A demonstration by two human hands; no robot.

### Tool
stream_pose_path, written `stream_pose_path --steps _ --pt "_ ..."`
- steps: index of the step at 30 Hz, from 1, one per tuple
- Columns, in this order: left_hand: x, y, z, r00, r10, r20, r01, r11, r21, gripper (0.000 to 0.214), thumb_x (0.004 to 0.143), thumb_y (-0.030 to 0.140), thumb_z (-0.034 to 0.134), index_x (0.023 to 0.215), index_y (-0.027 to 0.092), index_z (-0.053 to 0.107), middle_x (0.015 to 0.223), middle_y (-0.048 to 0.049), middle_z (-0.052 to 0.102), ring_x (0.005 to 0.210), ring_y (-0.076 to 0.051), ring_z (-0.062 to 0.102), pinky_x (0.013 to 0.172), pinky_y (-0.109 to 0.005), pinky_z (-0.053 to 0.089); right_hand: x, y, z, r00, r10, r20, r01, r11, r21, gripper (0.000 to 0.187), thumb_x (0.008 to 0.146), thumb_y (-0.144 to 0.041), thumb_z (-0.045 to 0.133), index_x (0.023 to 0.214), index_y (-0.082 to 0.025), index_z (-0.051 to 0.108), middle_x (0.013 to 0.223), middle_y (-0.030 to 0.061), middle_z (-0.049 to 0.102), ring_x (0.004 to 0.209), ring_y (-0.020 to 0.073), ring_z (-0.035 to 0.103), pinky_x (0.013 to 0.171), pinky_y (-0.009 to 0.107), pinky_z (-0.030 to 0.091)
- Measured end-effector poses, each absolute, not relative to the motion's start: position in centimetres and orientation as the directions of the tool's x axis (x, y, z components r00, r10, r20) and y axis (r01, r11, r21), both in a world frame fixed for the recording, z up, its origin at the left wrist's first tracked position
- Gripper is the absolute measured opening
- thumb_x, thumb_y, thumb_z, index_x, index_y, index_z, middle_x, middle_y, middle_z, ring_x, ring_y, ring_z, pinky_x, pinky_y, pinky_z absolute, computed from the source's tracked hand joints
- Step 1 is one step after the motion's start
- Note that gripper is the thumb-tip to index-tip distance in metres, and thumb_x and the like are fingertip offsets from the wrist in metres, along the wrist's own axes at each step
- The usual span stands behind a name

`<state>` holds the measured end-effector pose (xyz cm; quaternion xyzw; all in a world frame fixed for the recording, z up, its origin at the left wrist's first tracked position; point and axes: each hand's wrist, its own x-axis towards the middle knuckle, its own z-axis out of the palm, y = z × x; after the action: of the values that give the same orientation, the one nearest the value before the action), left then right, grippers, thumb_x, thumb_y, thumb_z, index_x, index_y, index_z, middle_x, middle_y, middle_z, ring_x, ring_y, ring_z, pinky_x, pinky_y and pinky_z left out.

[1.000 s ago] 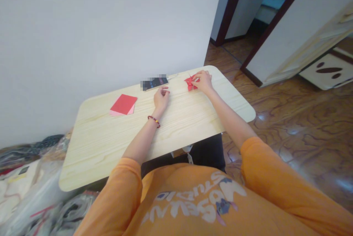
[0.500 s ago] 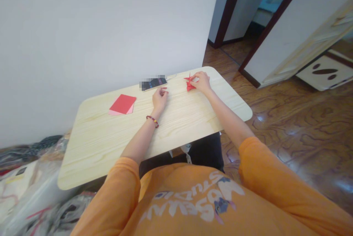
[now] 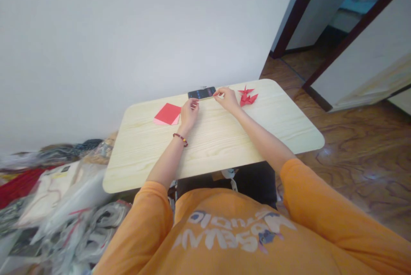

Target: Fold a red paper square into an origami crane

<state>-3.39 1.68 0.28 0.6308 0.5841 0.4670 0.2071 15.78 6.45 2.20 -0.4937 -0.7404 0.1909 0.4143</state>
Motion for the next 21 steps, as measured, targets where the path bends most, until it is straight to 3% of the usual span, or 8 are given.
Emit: stream_pose_path --steps 5,8,11,14,21 --pt "-7.4 1.4 0.5 -0.121 0.928 0.351 0.750 -0.146 0.645 0.031 0.075 0.011 0.054 0.105 0.018 0.060 0.104 -0.0086 0.065 0.094 -0.020 0.059 0.086 -0.033 0.044 12.0 6.4 1.1 -0.247 0.891 0.382 0.488 0.455 -0.745 0.011 0.072 -0.014 0.060 0.075 -0.016 0.070 0.079 0.0045 0.070 0.071 0.0161 0.059 0.073 0.029 0.045" --pt "-8.6 0.8 0.8 -0.171 0.926 0.336 0.878 -0.011 0.479 0.035 0.075 0.020 0.060 0.111 0.019 0.060 0.116 -0.0103 0.061 0.114 -0.026 0.051 0.101 -0.038 0.036 10.3 6.2 0.7 -0.286 0.899 0.330 0.446 0.430 -0.785 0.010 0.072 -0.013 0.060 0.073 -0.015 0.070 0.075 0.0039 0.069 0.065 0.0142 0.057 0.067 0.027 0.044" --pt "-9.1 0.1 1.2 -0.280 0.898 0.341 0.909 0.133 0.395 0.047 0.075 0.031 0.066 0.120 0.020 0.056 0.129 -0.0131 0.055 0.122 -0.032 0.045 0.105 -0.044 0.031 9.0 5.8 0.1 -0.309 0.903 0.300 0.412 0.411 -0.814 0.009 0.072 -0.014 0.061 0.073 -0.014 0.069 0.070 0.0034 0.068 0.063 0.0137 0.056 0.064 0.026 0.043" --pt "-9.3 -0.3 1.2 -0.312 0.910 0.274 0.896 0.186 0.403 0.049 0.076 0.038 0.065 0.119 0.017 0.056 0.133 -0.0172 0.053 0.121 -0.035 0.047 0.103 -0.048 0.032 8.4 5.2 -0.7 -0.318 0.908 0.272 0.376 0.384 -0.843 0.011 0.071 -0.014 0.061 0.077 -0.014 0.070 0.073 0.0037 0.069 0.062 0.0128 0.056 0.064 0.026 0.044" --pt "-9.9 -0.3 0.6 -0.270 0.922 0.279 0.865 0.106 0.490 0.032 0.081 0.042 0.060 0.095 0.014 0.068 0.103 -0.0158 0.069 0.100 -0.029 0.061 0.093 -0.039 0.040 8.8 4.4 -1.2 -0.322 0.906 0.276 0.360 0.387 -0.849 0.014 0.069 -0.014 0.058 0.078 -0.013 0.069 0.067 0.0017 0.065 0.057 0.0114 0.052 0.061 0.025 0.043"
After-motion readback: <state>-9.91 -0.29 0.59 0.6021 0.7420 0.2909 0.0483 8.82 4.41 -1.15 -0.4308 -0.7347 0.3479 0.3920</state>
